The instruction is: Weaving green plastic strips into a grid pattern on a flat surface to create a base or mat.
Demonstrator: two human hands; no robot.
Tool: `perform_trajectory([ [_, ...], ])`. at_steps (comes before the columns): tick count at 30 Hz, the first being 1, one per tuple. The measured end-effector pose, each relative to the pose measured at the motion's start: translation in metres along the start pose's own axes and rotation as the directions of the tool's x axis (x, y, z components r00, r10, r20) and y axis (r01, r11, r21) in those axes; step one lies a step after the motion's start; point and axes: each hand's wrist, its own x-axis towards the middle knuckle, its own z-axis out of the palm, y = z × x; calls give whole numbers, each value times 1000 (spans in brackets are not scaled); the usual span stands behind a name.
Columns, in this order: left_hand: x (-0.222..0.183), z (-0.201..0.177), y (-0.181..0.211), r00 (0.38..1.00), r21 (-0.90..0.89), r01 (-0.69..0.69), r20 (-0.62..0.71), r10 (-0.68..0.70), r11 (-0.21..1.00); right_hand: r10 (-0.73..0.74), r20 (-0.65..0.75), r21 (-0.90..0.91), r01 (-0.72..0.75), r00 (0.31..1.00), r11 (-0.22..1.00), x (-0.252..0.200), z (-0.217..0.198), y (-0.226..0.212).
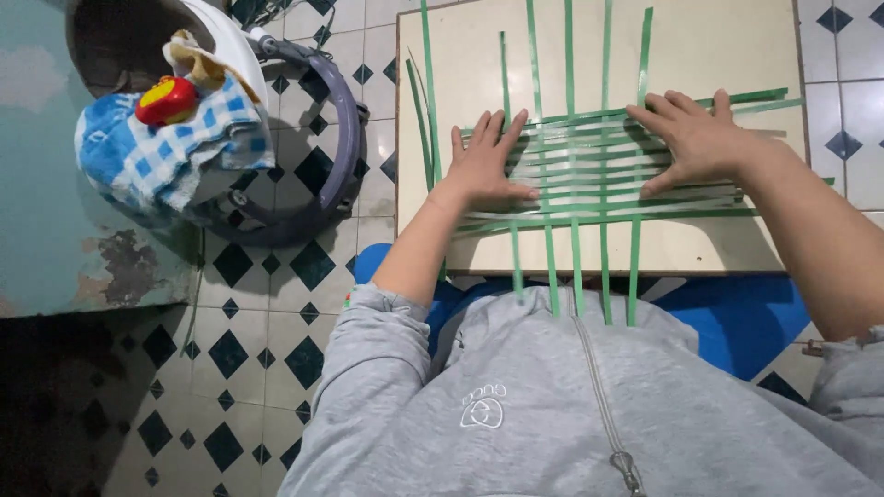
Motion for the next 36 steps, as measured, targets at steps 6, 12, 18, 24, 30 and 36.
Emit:
perform_trajectory([
  [6,-1,11,-2,998,64,-64,7,64,996,-14,-33,65,16,999,998,0,4,-8],
  [12,-9,-31,-3,966,-5,-87,243,86,996,-8,-20,89,10,1000,996,-8,-10,-2],
  [18,-37,-71,32,912,219,-61,408,-34,974,-1,-49,-137,-6,999,991,7,27,29],
  [24,-28,-42,17,944,247,-127,329,40,961,12,34,-81,-9,999,997,0,22,13],
  [30,-20,-33,12,949,257,-181,300,99,949,-19,12,-106,20,1000,994,4,26,6],
  [36,-12,-35,18,939,282,-241,308,151,929,-31,25,-28,31,999,999,1,21,-13],
])
